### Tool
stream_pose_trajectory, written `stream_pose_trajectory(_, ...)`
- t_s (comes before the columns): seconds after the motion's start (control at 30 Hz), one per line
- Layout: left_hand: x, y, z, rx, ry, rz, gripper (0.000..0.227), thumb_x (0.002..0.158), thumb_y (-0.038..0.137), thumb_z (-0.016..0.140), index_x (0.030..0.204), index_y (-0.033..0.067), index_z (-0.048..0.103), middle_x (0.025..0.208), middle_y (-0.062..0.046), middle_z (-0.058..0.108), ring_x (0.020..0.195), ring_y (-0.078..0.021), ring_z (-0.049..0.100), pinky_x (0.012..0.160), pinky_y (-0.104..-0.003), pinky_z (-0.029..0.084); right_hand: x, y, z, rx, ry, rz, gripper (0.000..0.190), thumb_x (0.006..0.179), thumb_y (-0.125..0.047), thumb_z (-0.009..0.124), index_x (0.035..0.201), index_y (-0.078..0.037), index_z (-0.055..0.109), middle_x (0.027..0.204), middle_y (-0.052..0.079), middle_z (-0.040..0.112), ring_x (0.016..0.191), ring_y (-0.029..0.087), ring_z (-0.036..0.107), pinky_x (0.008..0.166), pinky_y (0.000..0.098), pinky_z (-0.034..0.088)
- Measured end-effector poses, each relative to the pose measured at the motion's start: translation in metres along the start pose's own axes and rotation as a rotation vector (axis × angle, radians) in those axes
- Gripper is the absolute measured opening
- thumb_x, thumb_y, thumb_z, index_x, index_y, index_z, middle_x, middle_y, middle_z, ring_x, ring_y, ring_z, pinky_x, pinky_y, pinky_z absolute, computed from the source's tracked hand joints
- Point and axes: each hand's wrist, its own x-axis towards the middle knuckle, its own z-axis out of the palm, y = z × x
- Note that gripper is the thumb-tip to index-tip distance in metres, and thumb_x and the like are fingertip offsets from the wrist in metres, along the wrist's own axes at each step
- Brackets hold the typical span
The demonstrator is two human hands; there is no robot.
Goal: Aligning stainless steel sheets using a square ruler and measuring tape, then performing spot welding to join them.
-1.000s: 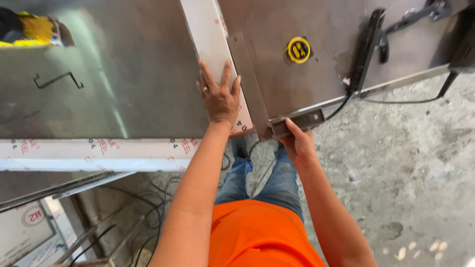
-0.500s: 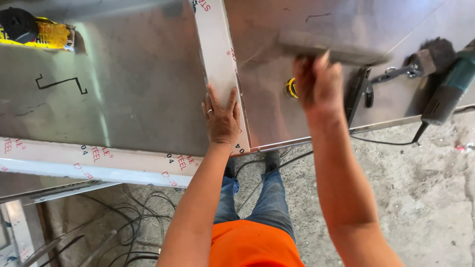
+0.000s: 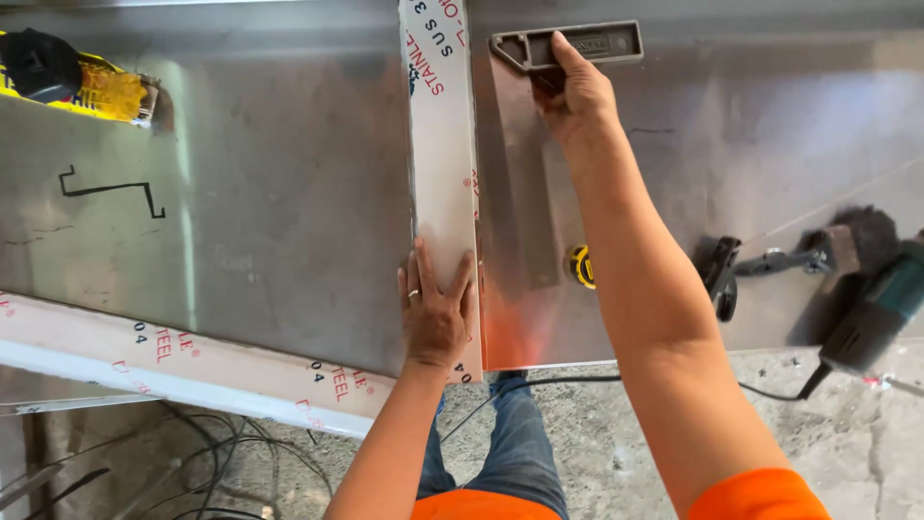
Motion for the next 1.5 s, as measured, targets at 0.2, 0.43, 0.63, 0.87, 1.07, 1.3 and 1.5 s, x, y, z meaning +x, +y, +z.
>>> stream_pose_trajectory(0.2,0.001,0.000,0.000,0.013,-0.008,-0.003,0.052,0.103,0.036,0.060,0.153,0.0338,0.048,0.162,-0.030,0.031,0.141,-0.0469,0.046,0.117,-0.061,0.039,0.085,0.025,0.015,-0.096,0.051,0.018,0.031,0.087,-0.029,0.079,0.106,-0.006,0.072,0.093,0.010,0.076,0.081,0.026,0.074,0.065,0.0412,0.060)
stream_pose_trajectory(0.43,0.002,0.000,-0.004,-0.016,-0.065,-0.009,0.053,0.103,0.037,0.058,0.154,0.0346,0.045,0.162,-0.031,0.030,0.144,-0.0472,0.043,0.118,-0.060,0.036,0.126,0.030,0.030,-0.028,0.032,-0.027,0.035,0.090,-0.026,0.077,0.111,0.000,0.068,0.095,0.017,0.077,0.087,0.035,0.077,0.074,0.0474,0.066)
stream_pose_trajectory(0.63,0.001,-0.001,-0.001,-0.027,-0.061,-0.010,0.054,0.104,0.038,0.058,0.155,0.0361,0.044,0.163,-0.031,0.027,0.147,-0.0469,0.039,0.120,-0.060,0.034,0.125,0.033,0.031,0.001,0.030,-0.045,0.037,0.090,-0.024,0.076,0.113,0.002,0.065,0.096,0.019,0.072,0.086,0.038,0.075,0.075,0.0520,0.069)
stream_pose_trajectory(0.87,0.000,-0.001,0.000,-0.023,-0.090,-0.021,0.056,0.103,0.038,0.059,0.156,0.0364,0.042,0.163,-0.031,0.026,0.146,-0.0468,0.038,0.119,-0.061,0.034,0.116,0.030,0.037,-0.027,0.066,-0.056,0.038,0.089,-0.024,0.076,0.115,0.002,0.065,0.102,0.018,0.073,0.087,0.035,0.076,0.069,0.0469,0.068)
stream_pose_trajectory(1.07,0.003,-0.001,-0.003,-0.038,-0.093,-0.012,0.069,0.097,0.054,0.064,0.158,0.0361,0.037,0.163,-0.032,0.023,0.147,-0.0476,0.037,0.119,-0.063,0.032,0.120,0.031,0.038,-0.005,0.132,-0.055,0.035,0.089,-0.020,0.075,0.114,0.002,0.065,0.104,0.017,0.072,0.088,0.034,0.076,0.068,0.0484,0.070)
stream_pose_trajectory(1.3,0.002,0.001,-0.003,-0.021,-0.116,-0.027,0.083,0.085,0.055,0.072,0.158,0.0384,0.034,0.163,-0.031,0.022,0.147,-0.0478,0.036,0.119,-0.063,0.031,0.113,0.030,0.039,-0.002,0.115,-0.061,0.035,0.086,-0.020,0.079,0.112,0.001,0.067,0.101,0.016,0.072,0.086,0.032,0.075,0.068,0.0480,0.068)
stream_pose_trajectory(1.5,0.003,-0.001,-0.001,-0.031,-0.106,-0.021,0.081,0.086,0.051,0.072,0.158,0.0379,0.036,0.164,-0.030,0.021,0.148,-0.0463,0.036,0.120,-0.063,0.031,0.117,0.030,0.037,-0.006,0.094,-0.069,0.033,0.088,-0.021,0.078,0.110,0.001,0.069,0.095,0.015,0.073,0.086,0.031,0.075,0.072,0.0464,0.069)
